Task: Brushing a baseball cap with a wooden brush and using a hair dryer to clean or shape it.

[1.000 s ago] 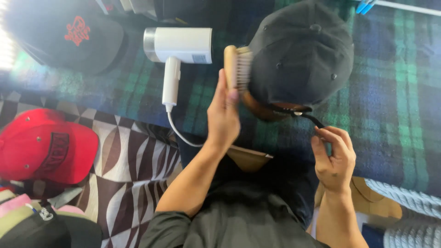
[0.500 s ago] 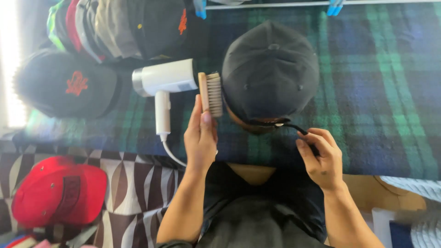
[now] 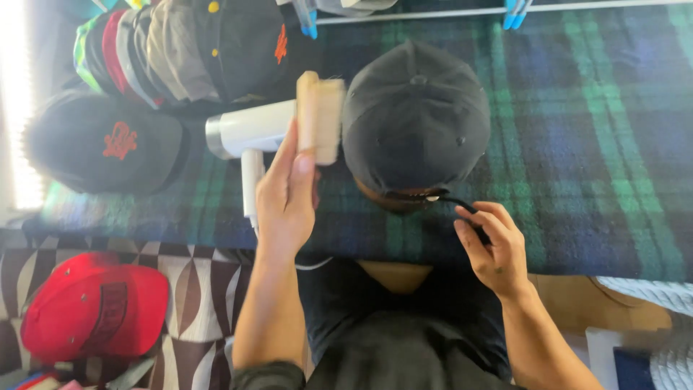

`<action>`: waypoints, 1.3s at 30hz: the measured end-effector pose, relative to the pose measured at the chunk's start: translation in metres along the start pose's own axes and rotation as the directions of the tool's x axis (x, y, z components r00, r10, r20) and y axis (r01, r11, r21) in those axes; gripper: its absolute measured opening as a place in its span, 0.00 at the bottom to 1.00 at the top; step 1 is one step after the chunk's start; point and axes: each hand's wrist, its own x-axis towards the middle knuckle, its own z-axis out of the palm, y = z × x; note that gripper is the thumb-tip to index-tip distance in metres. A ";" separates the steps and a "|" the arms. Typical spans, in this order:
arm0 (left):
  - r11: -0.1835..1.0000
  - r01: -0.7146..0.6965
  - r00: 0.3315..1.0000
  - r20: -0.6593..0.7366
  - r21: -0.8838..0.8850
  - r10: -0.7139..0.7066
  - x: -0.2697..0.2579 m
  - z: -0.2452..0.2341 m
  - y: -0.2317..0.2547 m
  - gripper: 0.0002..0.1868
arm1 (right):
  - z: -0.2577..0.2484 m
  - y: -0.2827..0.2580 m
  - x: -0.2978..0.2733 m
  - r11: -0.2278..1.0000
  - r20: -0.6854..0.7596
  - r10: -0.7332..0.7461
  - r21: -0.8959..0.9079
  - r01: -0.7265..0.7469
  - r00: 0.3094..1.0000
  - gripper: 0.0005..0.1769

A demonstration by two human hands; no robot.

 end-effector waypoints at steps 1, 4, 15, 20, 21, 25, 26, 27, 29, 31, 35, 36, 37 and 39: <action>0.985 -0.169 0.981 0.097 0.014 0.167 0.000 -0.008 0.020 0.23 | 0.001 0.003 -0.006 1.000 0.025 0.015 -0.014 -0.015 1.000 0.08; 0.953 -0.298 0.924 0.265 0.050 0.275 0.029 0.001 0.028 0.23 | 0.000 -0.018 0.001 0.999 0.030 0.046 0.002 -0.046 0.998 0.11; 0.984 0.123 0.974 0.172 0.129 -0.144 0.024 -0.012 -0.002 0.26 | 0.004 -0.004 -0.002 0.998 0.055 0.059 -0.002 -0.059 0.997 0.10; 0.981 0.021 0.895 0.433 0.195 -0.105 0.061 -0.016 0.039 0.34 | 0.002 -0.027 0.004 0.937 0.201 0.344 -0.129 -0.324 0.917 0.14; 0.971 0.019 0.889 0.440 0.237 -0.125 0.072 -0.015 0.027 0.34 | 0.002 -0.024 0.004 0.946 0.188 0.316 -0.132 -0.295 0.930 0.13; 0.838 -0.027 0.906 0.368 0.545 -0.211 0.092 0.005 -0.100 0.27 | -0.001 0.002 -0.004 0.998 0.053 0.030 -0.058 -0.027 0.998 0.07; 0.836 -0.022 0.909 0.360 0.548 -0.212 0.069 -0.001 -0.067 0.27 | -0.002 0.003 -0.005 0.998 0.058 0.025 -0.052 -0.022 0.998 0.07; 0.947 0.090 0.957 0.237 0.307 -0.168 0.046 -0.007 -0.034 0.26 | -0.003 0.004 -0.006 0.998 0.056 0.043 -0.056 -0.040 0.998 0.07; 0.988 0.152 0.982 0.105 0.030 -0.155 0.012 0.002 -0.008 0.25 | -0.001 0.007 -0.002 0.996 0.049 0.062 -0.062 -0.059 0.997 0.08; 0.982 0.104 0.992 -0.048 -0.158 -0.113 -0.023 0.028 -0.024 0.24 | -0.002 0.004 -0.004 0.995 0.053 0.094 -0.042 -0.092 0.994 0.07; 0.953 0.303 0.947 0.109 0.023 -0.304 -0.036 0.027 -0.050 0.27 | 0.003 0.006 -0.002 0.993 0.024 0.100 -0.064 -0.098 0.995 0.08; 0.960 0.278 0.960 0.050 -0.025 -0.277 -0.043 0.028 -0.054 0.26 | 0.000 0.003 -0.002 0.994 0.032 0.098 -0.060 -0.096 0.995 0.07; 0.966 0.250 0.968 -0.011 -0.071 -0.251 -0.049 0.029 -0.058 0.25 | -0.001 0.000 -0.002 0.994 0.041 0.096 -0.056 -0.094 0.995 0.06; 0.998 0.018 0.996 -0.087 -0.059 -0.023 -0.057 0.037 -0.061 0.25 | 0.002 -0.006 -0.002 0.996 0.036 0.082 -0.020 -0.081 0.996 0.05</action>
